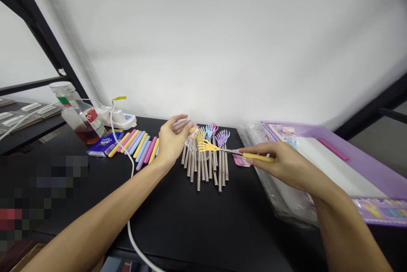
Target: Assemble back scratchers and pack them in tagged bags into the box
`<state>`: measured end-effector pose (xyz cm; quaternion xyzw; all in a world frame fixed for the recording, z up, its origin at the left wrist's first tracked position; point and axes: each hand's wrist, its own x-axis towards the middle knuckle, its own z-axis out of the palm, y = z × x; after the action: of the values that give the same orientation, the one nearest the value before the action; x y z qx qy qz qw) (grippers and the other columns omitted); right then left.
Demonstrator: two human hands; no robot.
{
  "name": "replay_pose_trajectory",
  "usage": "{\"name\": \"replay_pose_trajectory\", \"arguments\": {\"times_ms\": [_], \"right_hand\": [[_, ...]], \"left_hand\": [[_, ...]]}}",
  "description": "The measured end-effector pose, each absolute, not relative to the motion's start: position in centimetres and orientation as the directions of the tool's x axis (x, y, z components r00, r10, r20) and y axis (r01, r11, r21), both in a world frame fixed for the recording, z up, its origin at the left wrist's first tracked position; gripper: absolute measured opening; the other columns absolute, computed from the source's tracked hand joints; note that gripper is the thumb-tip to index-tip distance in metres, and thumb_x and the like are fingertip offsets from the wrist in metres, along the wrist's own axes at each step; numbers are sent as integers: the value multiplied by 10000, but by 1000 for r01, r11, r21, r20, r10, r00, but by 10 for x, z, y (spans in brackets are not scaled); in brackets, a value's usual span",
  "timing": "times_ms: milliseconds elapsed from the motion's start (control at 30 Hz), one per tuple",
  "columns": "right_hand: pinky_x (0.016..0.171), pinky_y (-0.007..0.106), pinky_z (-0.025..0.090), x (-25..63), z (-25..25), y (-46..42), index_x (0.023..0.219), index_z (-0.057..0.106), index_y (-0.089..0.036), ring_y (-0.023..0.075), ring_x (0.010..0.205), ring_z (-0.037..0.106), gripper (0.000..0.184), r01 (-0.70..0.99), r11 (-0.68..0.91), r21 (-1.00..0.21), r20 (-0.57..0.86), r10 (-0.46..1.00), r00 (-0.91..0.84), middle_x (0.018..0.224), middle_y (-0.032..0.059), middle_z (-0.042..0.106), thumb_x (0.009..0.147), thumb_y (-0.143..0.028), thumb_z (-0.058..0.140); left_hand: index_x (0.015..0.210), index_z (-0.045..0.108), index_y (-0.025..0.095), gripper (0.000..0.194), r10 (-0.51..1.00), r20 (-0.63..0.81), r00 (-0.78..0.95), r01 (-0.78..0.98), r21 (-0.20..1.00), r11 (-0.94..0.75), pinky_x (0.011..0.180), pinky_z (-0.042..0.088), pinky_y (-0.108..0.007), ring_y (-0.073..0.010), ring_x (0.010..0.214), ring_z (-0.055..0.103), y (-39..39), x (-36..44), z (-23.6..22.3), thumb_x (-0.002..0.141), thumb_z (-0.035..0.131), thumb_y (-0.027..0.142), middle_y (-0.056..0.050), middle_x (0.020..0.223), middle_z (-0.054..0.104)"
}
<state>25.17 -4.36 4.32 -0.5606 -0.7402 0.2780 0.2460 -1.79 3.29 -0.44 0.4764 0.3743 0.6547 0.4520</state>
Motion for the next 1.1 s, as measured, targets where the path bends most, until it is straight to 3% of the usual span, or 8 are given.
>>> {"name": "replay_pose_trajectory", "arguments": {"times_ms": [100, 200, 400, 567, 700, 900, 1033, 1100], "right_hand": [[950, 489, 574, 256, 41, -45, 1119, 802, -309, 343, 1063, 719, 302, 722, 219, -656, 11, 960, -281, 1152, 52, 769, 865, -445, 711], [892, 483, 593, 257, 40, -46, 1088, 816, -303, 351, 1000, 733, 280, 748, 221, -626, -20, 954, -298, 1114, 58, 780, 852, -426, 727], [932, 454, 577, 254, 43, -44, 1149, 789, -333, 329, 1077, 714, 330, 702, 202, -683, 19, 966, -259, 1169, 36, 764, 882, -499, 688], [914, 451, 588, 254, 43, -43, 1181, 777, -316, 323, 1069, 713, 333, 672, 218, -708, 48, 964, -262, 1164, 46, 766, 891, -454, 690], [966, 442, 563, 252, 42, -44, 1172, 780, -298, 293, 1054, 716, 329, 640, 202, -742, 53, 968, -244, 1147, 48, 771, 892, -446, 689], [712, 369, 600, 249, 43, -44, 1237, 747, -236, 261, 885, 733, 443, 587, 137, -798, -39, 960, -278, 954, 81, 792, 893, -503, 666], [883, 405, 585, 242, 37, -40, 1193, 751, -231, 266, 988, 725, 398, 533, 178, -827, 37, 963, -265, 1102, 83, 773, 873, -462, 698], [827, 397, 592, 233, 33, -38, 1122, 734, -212, 249, 894, 732, 364, 508, 186, -841, 83, 972, -218, 1003, 83, 774, 849, -453, 724]], "left_hand": [[1078, 691, 142, 346, 946, 294, -133, -261, 911, -320, 919, 619, -411, -268, 1039, 735, 33, -18, -3, 785, 794, 294, -117, 998, 761], [1054, 703, 124, 327, 949, 287, -131, -253, 916, -312, 909, 624, -407, -263, 1024, 738, 32, -17, -2, 803, 783, 319, -118, 967, 765], [1036, 705, 119, 293, 955, 271, -117, -238, 926, -292, 915, 626, -411, -264, 1014, 743, 29, -15, 0, 817, 775, 299, -114, 943, 767], [1073, 685, 154, 267, 969, 236, -73, -241, 939, -247, 891, 627, -384, -255, 1014, 745, 27, -13, 0, 884, 704, 342, -110, 981, 764], [1172, 649, 188, 384, 979, 204, -9, -218, 955, -201, 776, 652, -367, -288, 1062, 724, 20, -10, 4, 860, 732, 396, -111, 1013, 750], [1257, 592, 226, 548, 968, 251, 23, -228, 944, -239, 826, 659, -385, -263, 1073, 704, 14, -7, 4, 778, 818, 367, -87, 1031, 732], [1330, 572, 257, 627, 970, 232, 78, -197, 957, -213, 781, 666, -419, -227, 865, 723, 11, -4, 0, 768, 823, 378, -41, 879, 704], [1381, 541, 269, 687, 965, 228, 126, -214, 956, -198, 775, 664, -425, -208, 779, 715, 8, 0, -2, 764, 826, 370, -22, 826, 684]]}}
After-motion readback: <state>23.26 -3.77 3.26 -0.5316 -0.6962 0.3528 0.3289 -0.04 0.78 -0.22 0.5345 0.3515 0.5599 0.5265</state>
